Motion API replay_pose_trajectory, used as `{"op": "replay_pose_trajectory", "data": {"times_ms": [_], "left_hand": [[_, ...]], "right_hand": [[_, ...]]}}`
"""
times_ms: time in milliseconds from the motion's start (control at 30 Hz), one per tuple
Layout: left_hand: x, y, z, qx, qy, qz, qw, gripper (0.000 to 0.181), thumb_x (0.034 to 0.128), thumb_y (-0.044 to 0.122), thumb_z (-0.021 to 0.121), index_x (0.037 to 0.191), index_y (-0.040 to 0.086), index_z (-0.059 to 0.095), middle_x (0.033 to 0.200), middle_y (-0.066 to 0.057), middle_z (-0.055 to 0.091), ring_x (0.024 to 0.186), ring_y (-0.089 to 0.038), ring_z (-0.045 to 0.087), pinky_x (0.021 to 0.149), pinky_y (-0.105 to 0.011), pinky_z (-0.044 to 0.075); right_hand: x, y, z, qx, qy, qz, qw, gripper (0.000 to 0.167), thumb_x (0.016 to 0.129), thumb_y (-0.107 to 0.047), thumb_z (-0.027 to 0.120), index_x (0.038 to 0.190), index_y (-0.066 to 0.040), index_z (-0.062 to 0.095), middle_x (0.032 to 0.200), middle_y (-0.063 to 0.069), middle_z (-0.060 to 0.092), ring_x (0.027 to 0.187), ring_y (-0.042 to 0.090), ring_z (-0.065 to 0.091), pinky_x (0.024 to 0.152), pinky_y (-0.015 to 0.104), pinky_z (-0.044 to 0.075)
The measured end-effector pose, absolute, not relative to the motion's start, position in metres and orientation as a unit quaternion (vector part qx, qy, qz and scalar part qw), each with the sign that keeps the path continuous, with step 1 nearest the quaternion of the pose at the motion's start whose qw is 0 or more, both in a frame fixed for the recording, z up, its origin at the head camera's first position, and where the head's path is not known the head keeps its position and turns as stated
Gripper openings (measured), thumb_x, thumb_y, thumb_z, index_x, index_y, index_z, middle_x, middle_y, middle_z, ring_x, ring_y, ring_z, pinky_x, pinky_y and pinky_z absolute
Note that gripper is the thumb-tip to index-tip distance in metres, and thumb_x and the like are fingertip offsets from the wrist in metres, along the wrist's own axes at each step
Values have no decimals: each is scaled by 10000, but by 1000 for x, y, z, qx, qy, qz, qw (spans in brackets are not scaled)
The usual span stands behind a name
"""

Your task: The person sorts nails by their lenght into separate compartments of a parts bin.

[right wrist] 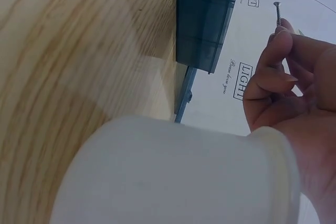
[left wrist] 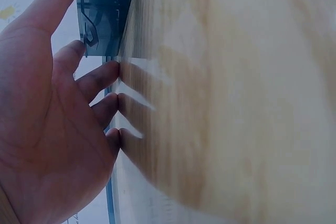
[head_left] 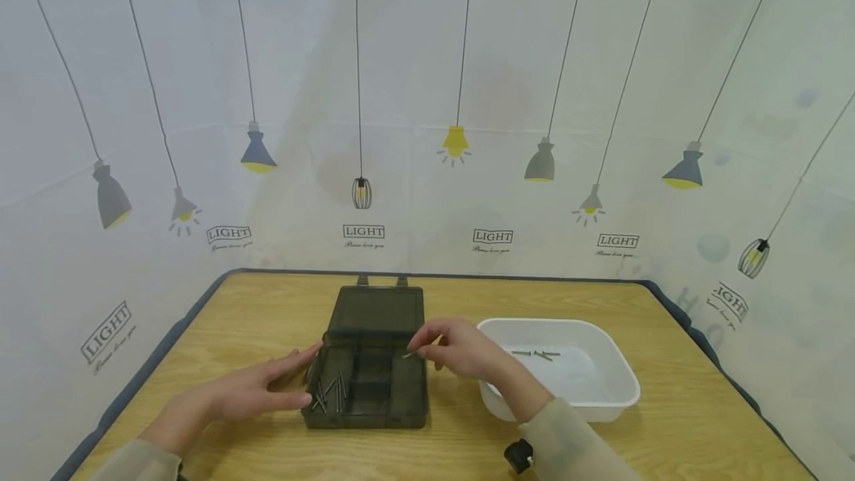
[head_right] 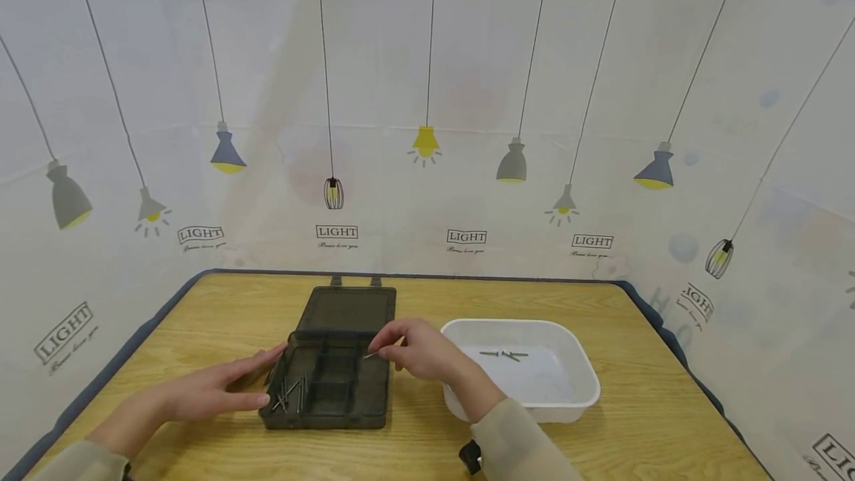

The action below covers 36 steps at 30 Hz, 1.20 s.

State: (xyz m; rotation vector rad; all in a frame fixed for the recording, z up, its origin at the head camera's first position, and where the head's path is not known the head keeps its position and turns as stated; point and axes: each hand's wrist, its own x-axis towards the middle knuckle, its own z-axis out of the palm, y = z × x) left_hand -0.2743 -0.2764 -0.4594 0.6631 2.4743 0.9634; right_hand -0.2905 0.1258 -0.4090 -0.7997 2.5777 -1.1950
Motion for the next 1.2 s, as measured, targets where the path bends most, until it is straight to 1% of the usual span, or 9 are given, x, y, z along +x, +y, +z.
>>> {"op": "replay_pose_trajectory", "data": {"times_ms": [67, 133, 300, 600, 767, 933, 1033, 1133, 1200], "left_hand": [[-274, -276, -459, 235, 887, 344, 201, 856, 1080, 496, 678, 1774, 342, 201, 1831, -128, 241, 1682, -545, 88, 1269, -825, 164], [-273, -276, -459, 236, 887, 344, 201, 853, 1082, 496, 675, 1774, 338, 201, 1832, -134, 236, 1682, -547, 89, 1269, -826, 161], [-272, -276, -459, 238, 886, 344, 199, 851, 1087, 490, 668, 1777, 318, 200, 1832, -143, 231, 1681, -550, 90, 1269, -829, 154], [-273, -278, -462, 234, 887, 344, 199, 851, 1084, 502, 668, 1775, 331, 201, 1833, -129, 231, 1685, -539, 83, 1269, -833, 138], [-274, -278, -463, 235, 886, 346, 200, 863, 1086, 510, 662, 1779, 316, 186, 1838, -123, 211, 1690, -530, 54, 1277, -828, 113], [-274, -277, -461, 236, 885, 348, 199, 864, 1085, 507, 665, 1778, 323, 185, 1837, -137, 203, 1687, -536, 45, 1271, -835, 105], [-273, -277, -460, 237, 889, 343, 191, 868, 1077, 515, 675, 1776, 331, 194, 1835, -139, 207, 1684, -541, 67, 1268, -836, 116], [-273, -276, -460, 236, 890, 341, 188, 868, 1074, 513, 680, 1775, 337, 199, 1833, -137, 216, 1682, -543, 78, 1266, -836, 126], [-273, -276, -460, 234, 889, 343, 192, 866, 1076, 511, 677, 1775, 346, 192, 1835, -124, 217, 1686, -535, 70, 1271, -831, 125]], "right_hand": [[-290, 124, -409, -272, 869, -401, 99, 198, 1083, -85, 647, 1142, -168, 817, 1097, 161, 775, 736, 193, 659, 580, 260, 480], [-290, 123, -408, -273, 869, -400, 105, 201, 1081, -76, 643, 1140, -161, 815, 1111, 181, 776, 735, 193, 661, 587, 259, 484], [-289, 121, -408, -279, 868, -395, 115, 176, 1082, -82, 646, 1155, -118, 802, 1134, 132, 783, 733, 142, 656, 616, 263, 508], [-290, 120, -411, -284, 861, -401, 134, 170, 1094, -98, 642, 1191, -80, 780, 1149, 170, 769, 755, 193, 672, 622, 265, 501], [-288, 119, -411, -280, 855, -410, 147, 192, 1090, -118, 664, 1238, -48, 765, 1165, 172, 764, 764, 166, 691, 641, 261, 504], [-286, 129, -405, -280, 855, -412, 145, 214, 1102, -197, 669, 1252, -85, 774, 1166, 106, 774, 781, 157, 710, 687, 309, 552], [-286, 144, -398, -273, 855, -417, 140, 214, 1114, -268, 661, 1242, -152, 787, 1161, 90, 777, 813, 174, 714, 732, 364, 582], [-285, 165, -391, -260, 853, -429, 140, 203, 1115, -310, 662, 1227, -195, 787, 1127, 77, 767, 844, 214, 706, 723, 369, 581], [-284, 183, -388, -251, 852, -436, 143, 205, 1115, -316, 662, 1228, -190, 780, 1120, 81, 759, 860, 233, 702, 698, 345, 570]]}}
